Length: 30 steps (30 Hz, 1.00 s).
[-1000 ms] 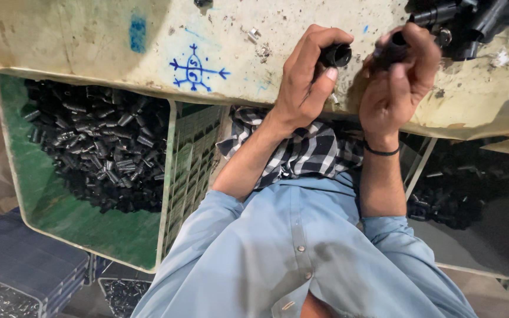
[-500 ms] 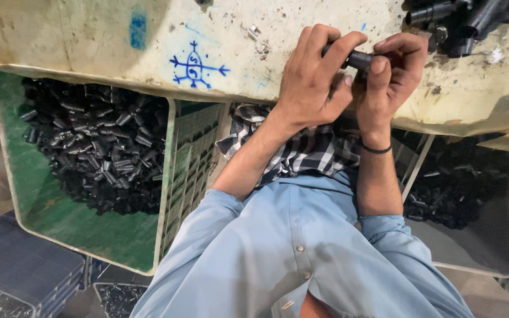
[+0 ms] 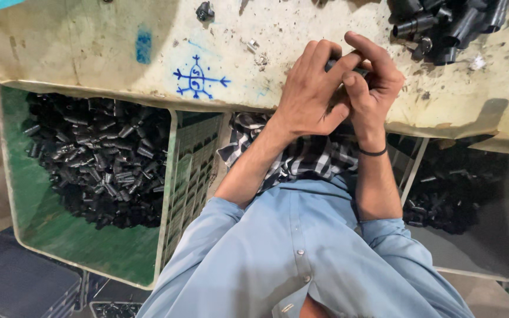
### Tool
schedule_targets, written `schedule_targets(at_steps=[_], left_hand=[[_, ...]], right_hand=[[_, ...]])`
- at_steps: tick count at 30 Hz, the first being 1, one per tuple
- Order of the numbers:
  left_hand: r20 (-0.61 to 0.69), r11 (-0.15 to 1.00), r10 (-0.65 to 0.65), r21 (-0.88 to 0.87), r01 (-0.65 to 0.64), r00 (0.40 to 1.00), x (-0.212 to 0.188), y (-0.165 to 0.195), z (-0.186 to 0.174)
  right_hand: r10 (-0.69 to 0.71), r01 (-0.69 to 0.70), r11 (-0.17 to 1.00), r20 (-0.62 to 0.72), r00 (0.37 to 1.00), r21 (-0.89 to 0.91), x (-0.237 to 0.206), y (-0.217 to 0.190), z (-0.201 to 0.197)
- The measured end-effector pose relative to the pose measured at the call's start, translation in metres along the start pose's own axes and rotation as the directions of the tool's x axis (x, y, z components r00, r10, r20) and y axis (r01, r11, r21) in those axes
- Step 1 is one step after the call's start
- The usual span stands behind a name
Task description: The person sits on the floor and assembles small black cylindrical parts by hand. They pick up two pieces, align them, and press them together, then place the assembled unit into a green crate. The process repeats with multiple parts from a pile on the table.
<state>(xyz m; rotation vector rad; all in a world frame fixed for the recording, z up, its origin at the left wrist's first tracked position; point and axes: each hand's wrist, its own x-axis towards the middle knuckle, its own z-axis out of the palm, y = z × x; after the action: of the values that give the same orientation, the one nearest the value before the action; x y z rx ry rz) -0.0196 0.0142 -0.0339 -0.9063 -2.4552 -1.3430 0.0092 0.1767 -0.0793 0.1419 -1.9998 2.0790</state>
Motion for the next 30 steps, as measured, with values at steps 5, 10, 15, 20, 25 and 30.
schedule_targets(at_steps=[5,10,15,20,25,30], left_hand=[[0.001,0.999,0.001,-0.033,-0.001,1.000,0.001,0.002,-0.006],[-0.056,0.994,-0.026,-0.110,0.020,0.998,0.000,0.007,-0.007],[-0.224,0.970,-0.214,-0.167,0.179,0.951,-0.001,0.002,-0.001],[-0.356,0.887,-0.294,-0.448,0.114,0.887,-0.002,-0.007,0.000],[-0.348,0.805,-0.387,-0.580,0.128,0.854,0.002,-0.004,0.001],[-0.370,0.870,-0.294,-0.486,0.086,0.881,0.006,0.003,-0.003]], right_hand=[[0.079,-0.072,0.988,0.050,0.996,-0.133,0.008,-0.021,0.004],[0.107,-0.036,0.926,0.169,0.980,-0.377,0.008,-0.073,0.012],[0.187,0.008,0.767,0.234,0.954,-0.642,0.019,-0.094,0.030],[-0.219,0.233,0.755,0.100,0.971,-0.613,0.049,-0.097,0.026],[-0.425,0.461,0.252,0.331,0.842,-0.851,0.110,-0.091,0.008],[-0.298,0.478,0.086,0.435,0.849,-0.874,0.120,-0.073,0.008]])
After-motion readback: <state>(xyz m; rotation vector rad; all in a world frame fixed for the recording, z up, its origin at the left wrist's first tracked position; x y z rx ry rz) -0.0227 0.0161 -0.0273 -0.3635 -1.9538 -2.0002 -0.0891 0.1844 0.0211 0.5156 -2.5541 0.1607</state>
